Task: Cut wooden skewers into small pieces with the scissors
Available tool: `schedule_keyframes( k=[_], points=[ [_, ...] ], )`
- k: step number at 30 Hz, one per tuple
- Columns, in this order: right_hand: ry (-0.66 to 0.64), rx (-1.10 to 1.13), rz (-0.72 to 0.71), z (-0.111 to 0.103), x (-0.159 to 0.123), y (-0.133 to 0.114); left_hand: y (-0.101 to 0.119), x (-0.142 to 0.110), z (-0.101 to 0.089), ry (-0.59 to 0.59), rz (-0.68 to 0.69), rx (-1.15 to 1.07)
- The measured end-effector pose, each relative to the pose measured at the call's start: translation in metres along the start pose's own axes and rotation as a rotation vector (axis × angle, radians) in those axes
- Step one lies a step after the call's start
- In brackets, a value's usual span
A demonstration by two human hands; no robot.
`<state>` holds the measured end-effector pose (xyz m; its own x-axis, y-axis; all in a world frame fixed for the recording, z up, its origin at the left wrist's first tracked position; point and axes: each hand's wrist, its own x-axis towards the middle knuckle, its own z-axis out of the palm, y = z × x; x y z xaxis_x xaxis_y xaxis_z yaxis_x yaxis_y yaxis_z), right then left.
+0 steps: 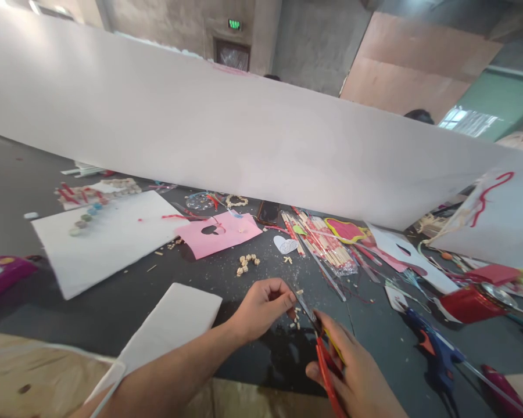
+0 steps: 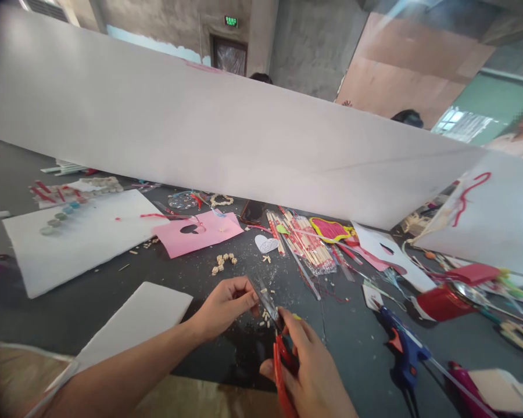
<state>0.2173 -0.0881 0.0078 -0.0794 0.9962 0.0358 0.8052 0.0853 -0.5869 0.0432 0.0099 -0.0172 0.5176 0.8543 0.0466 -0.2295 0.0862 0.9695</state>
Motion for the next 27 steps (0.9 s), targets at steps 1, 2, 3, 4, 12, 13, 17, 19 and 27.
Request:
schedule_keyframes(
  k=[1, 2, 3, 4, 12, 13, 17, 19, 27],
  points=[
    [0.006, -0.035, -0.008, 0.001, 0.000, 0.003, -0.001, 0.000, 0.000, -0.007, 0.000, -0.009],
    [0.010, -0.074, -0.024, 0.001, 0.001, 0.005, -0.002, 0.000, 0.000, -0.015, 0.000, -0.018],
    [0.018, -0.118, -0.044, 0.002, 0.001, 0.008, -0.002, 0.000, 0.000, -0.021, -0.001, -0.027],
    [0.034, -0.166, -0.066, 0.002, 0.002, 0.011, -0.003, 0.000, 0.001, -0.024, -0.002, -0.036],
    [0.178, -0.405, -0.279, 0.008, 0.008, 0.020, -0.004, 0.001, 0.001, -0.011, 0.011, -0.045],
    [0.180, -0.410, -0.285, 0.009, 0.009, 0.019, -0.004, 0.001, 0.001, -0.004, 0.012, -0.040],
    [0.180, -0.424, -0.297, 0.011, 0.013, 0.015, -0.004, 0.001, -0.001, 0.018, 0.004, -0.029],
    [0.180, -0.428, -0.311, 0.012, 0.014, 0.015, -0.004, 0.002, -0.002, 0.024, -0.005, -0.012],
    [0.218, -0.498, -0.290, 0.016, 0.013, 0.024, -0.006, 0.002, 0.001, 0.018, 0.017, 0.021]
  ],
)
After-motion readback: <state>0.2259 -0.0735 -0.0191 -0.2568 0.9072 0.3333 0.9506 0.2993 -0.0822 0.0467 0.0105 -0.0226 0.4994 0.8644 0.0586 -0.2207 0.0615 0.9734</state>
